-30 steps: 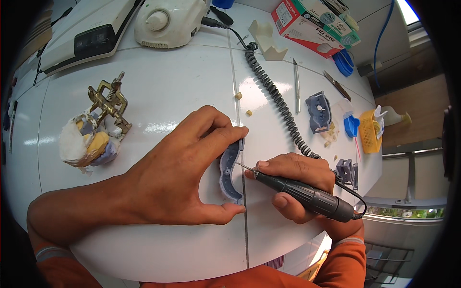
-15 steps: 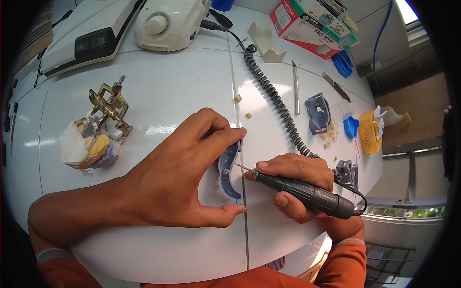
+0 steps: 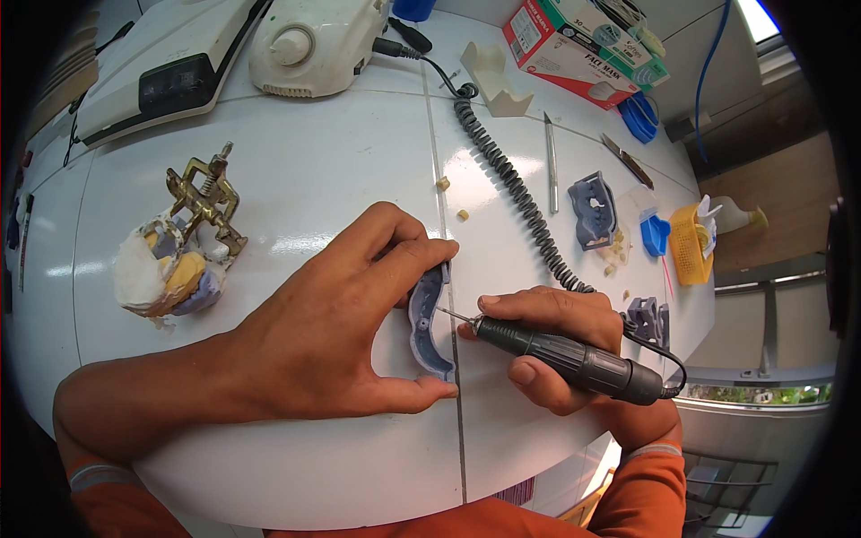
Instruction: Using a rotary tool to drill or refine a gray dental model component.
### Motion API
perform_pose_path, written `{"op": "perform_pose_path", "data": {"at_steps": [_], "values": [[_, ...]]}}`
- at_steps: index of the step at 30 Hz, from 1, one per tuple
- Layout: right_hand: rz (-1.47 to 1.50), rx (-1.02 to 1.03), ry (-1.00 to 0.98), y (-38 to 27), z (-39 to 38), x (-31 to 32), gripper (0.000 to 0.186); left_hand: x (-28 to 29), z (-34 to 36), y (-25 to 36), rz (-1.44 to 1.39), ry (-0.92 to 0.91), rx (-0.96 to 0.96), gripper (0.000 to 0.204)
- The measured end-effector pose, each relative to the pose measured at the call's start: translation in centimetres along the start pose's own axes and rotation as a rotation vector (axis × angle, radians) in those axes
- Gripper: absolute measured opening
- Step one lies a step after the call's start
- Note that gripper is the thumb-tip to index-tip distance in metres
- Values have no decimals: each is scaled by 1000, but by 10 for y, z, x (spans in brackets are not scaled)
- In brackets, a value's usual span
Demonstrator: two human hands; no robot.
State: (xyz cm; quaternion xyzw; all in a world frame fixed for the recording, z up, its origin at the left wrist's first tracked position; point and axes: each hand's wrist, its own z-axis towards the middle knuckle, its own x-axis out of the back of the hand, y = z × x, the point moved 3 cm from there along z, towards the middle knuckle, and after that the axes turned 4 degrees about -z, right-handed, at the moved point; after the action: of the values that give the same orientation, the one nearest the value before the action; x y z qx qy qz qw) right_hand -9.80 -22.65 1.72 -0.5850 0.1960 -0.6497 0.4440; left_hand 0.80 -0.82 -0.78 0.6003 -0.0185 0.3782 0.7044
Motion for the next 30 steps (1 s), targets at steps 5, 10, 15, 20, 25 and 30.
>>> {"op": "perform_pose_path", "data": {"at_steps": [5, 10, 15, 20, 25, 30], "values": [[-52, 33, -16, -2, 0, 0, 45, 1, -1, 1, -3, -13, 5, 96], [-74, 77, 11, -1, 0, -2, 46, 1, 0, 2, -7, -23, 12, 95], [-79, 117, 24, -2, 2, -3, 46, 1, -1, 1, 0, -15, -5, 95], [-100, 113, 8, -3, 1, -4, 45, 1, 0, 1, -2, -15, -6, 96], [-103, 120, 28, -2, 1, -6, 45, 0, 0, 0, -6, -14, -4, 96], [-105, 114, 30, -2, 1, -6, 45, 0, 0, 0, -13, -18, 4, 96]]}}
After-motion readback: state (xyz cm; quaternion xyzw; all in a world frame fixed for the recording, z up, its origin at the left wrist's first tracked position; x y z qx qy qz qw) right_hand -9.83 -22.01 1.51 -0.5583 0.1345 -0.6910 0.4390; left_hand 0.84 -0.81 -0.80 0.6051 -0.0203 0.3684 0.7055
